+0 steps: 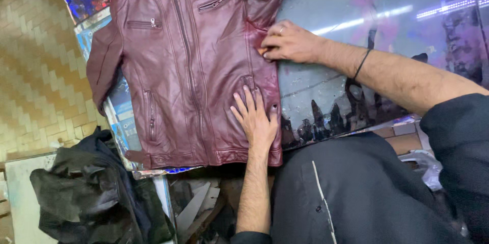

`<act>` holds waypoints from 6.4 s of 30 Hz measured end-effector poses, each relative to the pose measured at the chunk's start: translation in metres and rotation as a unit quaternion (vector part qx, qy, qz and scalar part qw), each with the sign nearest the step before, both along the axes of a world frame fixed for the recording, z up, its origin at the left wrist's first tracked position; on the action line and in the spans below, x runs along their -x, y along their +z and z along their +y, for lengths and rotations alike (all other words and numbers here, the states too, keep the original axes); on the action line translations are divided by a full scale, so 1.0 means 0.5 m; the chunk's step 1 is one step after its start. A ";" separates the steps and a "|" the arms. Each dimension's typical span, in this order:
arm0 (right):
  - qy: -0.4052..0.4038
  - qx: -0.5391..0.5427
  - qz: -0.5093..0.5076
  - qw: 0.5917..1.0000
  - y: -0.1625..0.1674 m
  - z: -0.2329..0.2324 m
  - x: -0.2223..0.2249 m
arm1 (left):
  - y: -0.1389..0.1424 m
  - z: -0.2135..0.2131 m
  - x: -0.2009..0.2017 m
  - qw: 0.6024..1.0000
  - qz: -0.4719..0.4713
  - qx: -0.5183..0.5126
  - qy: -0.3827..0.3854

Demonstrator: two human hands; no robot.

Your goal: The person lays a maroon leather jacket flat on a glass work table and rubs a dye-soaked sponge over its surface, working section by section across the chest, pockets, sleeves and zipper areas, repositioning the jacket to reach new areas while applying color evenly.

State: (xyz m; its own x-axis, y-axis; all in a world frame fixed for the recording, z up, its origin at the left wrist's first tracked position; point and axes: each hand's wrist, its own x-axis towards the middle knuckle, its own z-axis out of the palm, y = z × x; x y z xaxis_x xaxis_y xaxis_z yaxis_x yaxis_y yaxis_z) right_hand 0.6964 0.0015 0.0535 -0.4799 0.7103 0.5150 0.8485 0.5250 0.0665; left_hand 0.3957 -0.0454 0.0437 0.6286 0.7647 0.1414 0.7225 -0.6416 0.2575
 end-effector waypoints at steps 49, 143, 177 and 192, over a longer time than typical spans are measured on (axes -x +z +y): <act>-0.176 0.082 0.056 0.979 0.065 -0.087 0.155 | 0.031 0.010 -0.003 0.983 -0.153 0.079 0.066; -0.136 0.008 -0.037 0.990 0.082 0.157 0.111 | -0.010 0.171 -0.030 0.954 -0.296 0.038 0.026; -0.049 0.072 -0.041 0.995 0.082 -0.052 0.136 | -0.043 0.070 0.001 0.938 -0.345 0.007 0.041; -0.021 0.144 0.033 0.989 0.051 -0.140 0.199 | -0.060 0.069 0.061 0.883 -0.446 0.140 0.037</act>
